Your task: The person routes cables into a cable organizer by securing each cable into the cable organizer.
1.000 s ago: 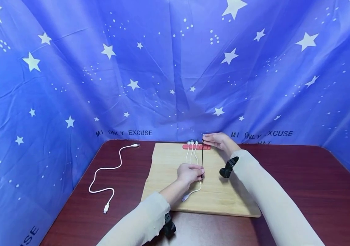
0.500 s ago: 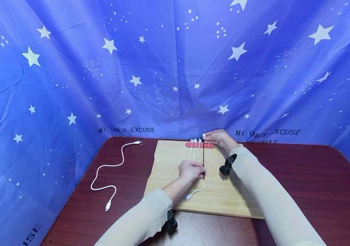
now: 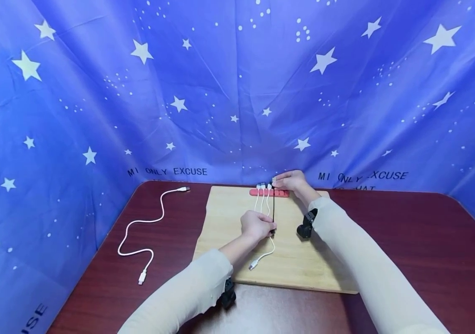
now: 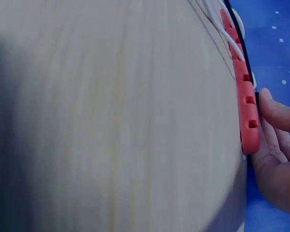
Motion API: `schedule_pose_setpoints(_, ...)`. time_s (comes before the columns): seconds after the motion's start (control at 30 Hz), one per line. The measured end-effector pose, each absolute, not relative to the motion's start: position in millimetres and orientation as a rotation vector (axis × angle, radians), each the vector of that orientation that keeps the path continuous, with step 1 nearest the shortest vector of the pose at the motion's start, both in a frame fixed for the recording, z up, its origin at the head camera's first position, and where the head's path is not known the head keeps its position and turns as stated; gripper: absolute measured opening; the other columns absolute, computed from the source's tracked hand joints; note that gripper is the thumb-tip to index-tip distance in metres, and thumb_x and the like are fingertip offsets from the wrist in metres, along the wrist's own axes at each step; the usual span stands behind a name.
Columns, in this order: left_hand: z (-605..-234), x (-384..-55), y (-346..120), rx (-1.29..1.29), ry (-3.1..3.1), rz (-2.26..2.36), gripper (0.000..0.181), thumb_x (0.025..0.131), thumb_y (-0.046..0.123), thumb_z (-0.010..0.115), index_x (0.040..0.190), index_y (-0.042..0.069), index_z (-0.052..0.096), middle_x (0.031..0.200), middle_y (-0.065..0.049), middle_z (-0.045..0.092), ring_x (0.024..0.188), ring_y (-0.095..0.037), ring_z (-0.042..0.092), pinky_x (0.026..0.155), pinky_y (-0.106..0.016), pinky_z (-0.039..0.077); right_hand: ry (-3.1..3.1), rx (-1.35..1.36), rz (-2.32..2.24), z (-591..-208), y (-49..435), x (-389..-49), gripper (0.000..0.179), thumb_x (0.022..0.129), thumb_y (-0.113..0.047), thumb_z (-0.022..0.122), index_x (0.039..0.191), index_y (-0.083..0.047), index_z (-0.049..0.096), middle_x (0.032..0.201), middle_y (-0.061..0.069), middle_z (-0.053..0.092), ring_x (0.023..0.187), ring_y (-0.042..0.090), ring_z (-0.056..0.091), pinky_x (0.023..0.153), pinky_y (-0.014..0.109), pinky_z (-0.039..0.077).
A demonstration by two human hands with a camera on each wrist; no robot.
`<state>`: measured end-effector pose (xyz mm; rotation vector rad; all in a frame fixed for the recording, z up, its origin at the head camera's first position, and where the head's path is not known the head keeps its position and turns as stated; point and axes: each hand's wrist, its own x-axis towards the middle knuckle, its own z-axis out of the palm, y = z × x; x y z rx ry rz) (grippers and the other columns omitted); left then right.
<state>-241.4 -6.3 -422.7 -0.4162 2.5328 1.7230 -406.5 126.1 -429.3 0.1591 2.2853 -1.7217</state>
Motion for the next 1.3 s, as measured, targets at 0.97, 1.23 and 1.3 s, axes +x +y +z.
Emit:
schedule_pose_setpoints(0.97, -419.4, -236.9, -12.0, -0.014, 2.762, 1.524, 0.003, 0.074, 0.002, 0.074, 0.076, 0.002, 0.077, 0.071, -0.01, 0.075, 0.062, -0.014, 0.071, 0.06, -0.018, 0.057, 2.409, 0.082, -1.508, -419.3, 131.4, -404.7, 0.043, 0.08, -0.009, 0.076, 0.121, 0.0, 0.064, 0.106, 0.012, 0.073, 0.067, 0.002, 0.06, 0.063, 0.015, 0.053)
schedule_pose_setpoints(1.23, -423.7, -236.1, -11.9, -0.237, 2.517, 1.731, 0.006, 0.076, 0.005, 0.077, 0.076, -0.002, 0.075, 0.068, -0.016, 0.073, 0.041, -0.002, 0.058, 0.045, -0.018, 0.053, 2.42, 0.108, -1.493, -424.3, 128.7, -401.9, 0.044, 0.08, -0.011, 0.076, 0.121, -0.002, 0.065, 0.111, 0.012, 0.072, 0.072, 0.002, 0.06, 0.067, 0.014, 0.052)
schedule_pose_setpoints(1.3, -424.6, -235.7, -11.8, -0.259, 2.481, 1.747, 0.007, 0.076, 0.004, 0.077, 0.077, -0.002, 0.075, 0.069, -0.016, 0.073, 0.042, -0.003, 0.06, 0.046, -0.019, 0.055, 2.441, 0.121, -1.469, -424.7, 127.5, -400.8, 0.043, 0.08, -0.013, 0.077, 0.12, -0.003, 0.066, 0.119, 0.015, 0.068, 0.077, 0.005, 0.061, 0.07, 0.015, 0.053)
